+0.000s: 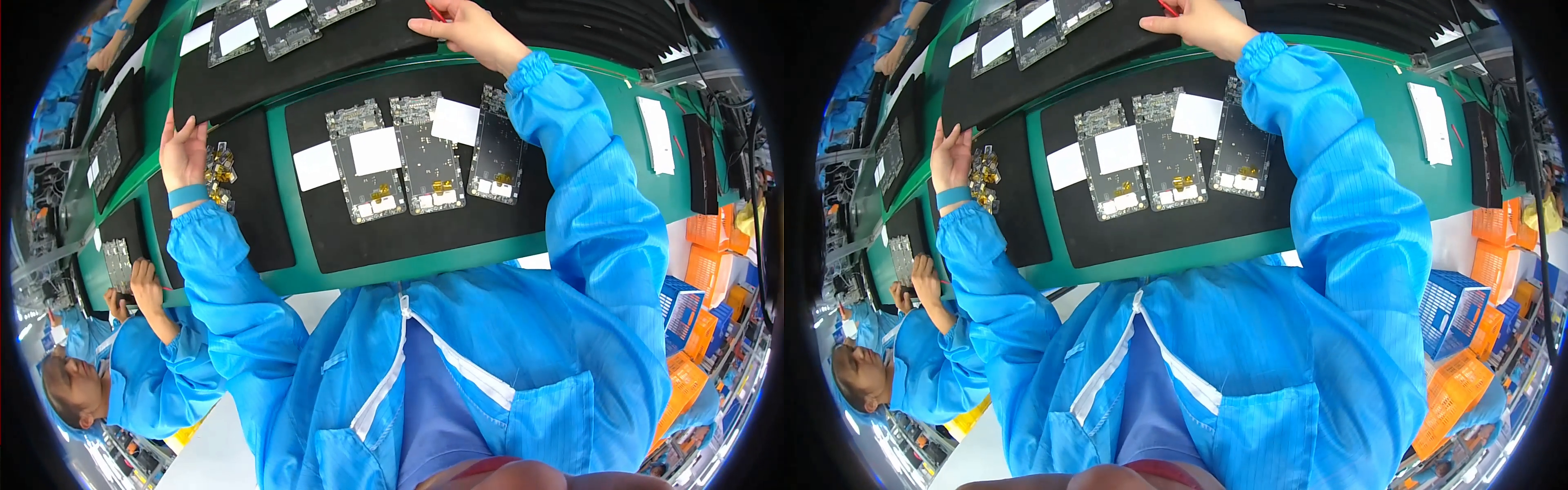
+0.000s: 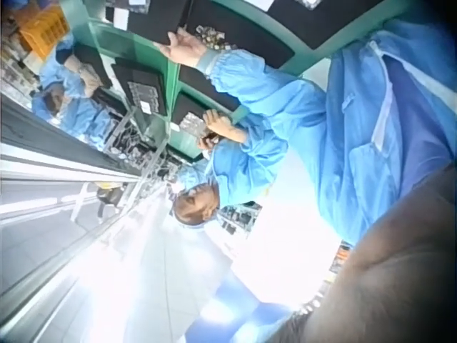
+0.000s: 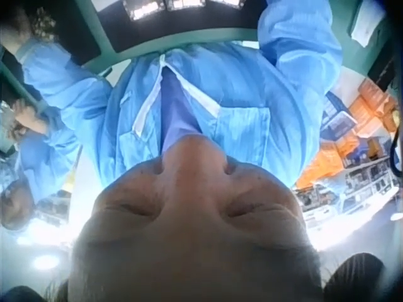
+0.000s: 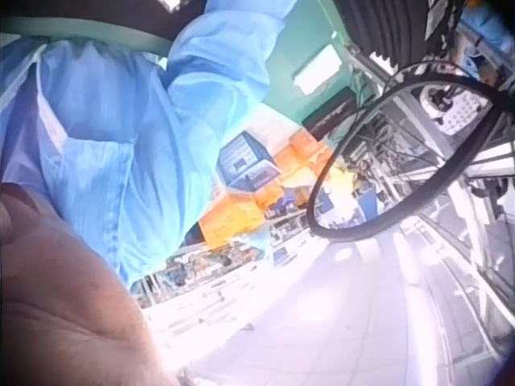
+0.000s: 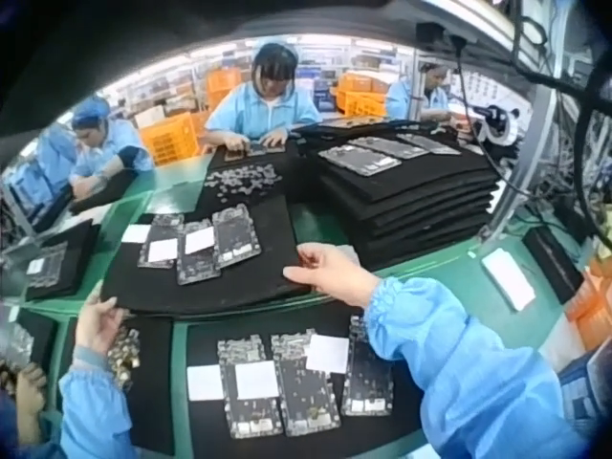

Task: The person assembles electronic components onto a printed circuit board by picking them from a tray and placing them onto the board with tweezers.

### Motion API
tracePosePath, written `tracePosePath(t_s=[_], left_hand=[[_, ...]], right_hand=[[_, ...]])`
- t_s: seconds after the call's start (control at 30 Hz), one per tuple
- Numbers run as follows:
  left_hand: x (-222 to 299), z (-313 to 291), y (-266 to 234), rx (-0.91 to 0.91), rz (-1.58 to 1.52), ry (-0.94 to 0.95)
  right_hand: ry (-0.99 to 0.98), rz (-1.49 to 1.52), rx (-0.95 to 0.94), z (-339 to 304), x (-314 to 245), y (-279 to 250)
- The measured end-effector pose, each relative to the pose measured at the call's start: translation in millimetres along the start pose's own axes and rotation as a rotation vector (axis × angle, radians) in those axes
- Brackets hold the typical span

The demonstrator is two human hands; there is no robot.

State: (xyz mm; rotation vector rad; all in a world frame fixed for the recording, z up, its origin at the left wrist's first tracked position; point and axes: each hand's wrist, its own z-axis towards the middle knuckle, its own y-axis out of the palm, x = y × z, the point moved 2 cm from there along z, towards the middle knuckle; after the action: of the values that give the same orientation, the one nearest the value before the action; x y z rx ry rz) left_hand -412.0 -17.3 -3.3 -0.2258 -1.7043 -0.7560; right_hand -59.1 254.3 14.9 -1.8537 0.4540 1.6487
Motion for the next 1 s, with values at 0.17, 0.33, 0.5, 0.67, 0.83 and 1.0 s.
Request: tracePosePath(t_s=[0.17,0.33,0.5,0.67,0.83,1.0], left_hand=[[29.8,-82.1,15.6,-0.030,0.081,0.078],[42.9,-203.7,8.6,-0.180,0.103,-0.068],[3.9,-285.8,7.1,-0.219,0.211,-0.144],[-37.6,-290.7,27.4,-0.304,0.102,-0.261],[-61.4,-274.3,32.1,-0.290,0.173,-0.306],[-45.7,-287.9,20.3,-0.096,0.796,0.076]], right_hand=[[-0.221,-0.347,0.061,-60.0,-2.7,-19.0],[-0.140,-0.384,0.064,-172.0,-22.4,-39.0],[-0.027,-0.387,0.046,-265.5,-3.5,-54.3],[0.107,-0.373,0.092,-306.2,20.0,-59.9],[0.219,-0.474,0.125,-296.4,48.4,-66.8],[0.373,-0.657,0.227,-293.7,46.2,-79.2]])
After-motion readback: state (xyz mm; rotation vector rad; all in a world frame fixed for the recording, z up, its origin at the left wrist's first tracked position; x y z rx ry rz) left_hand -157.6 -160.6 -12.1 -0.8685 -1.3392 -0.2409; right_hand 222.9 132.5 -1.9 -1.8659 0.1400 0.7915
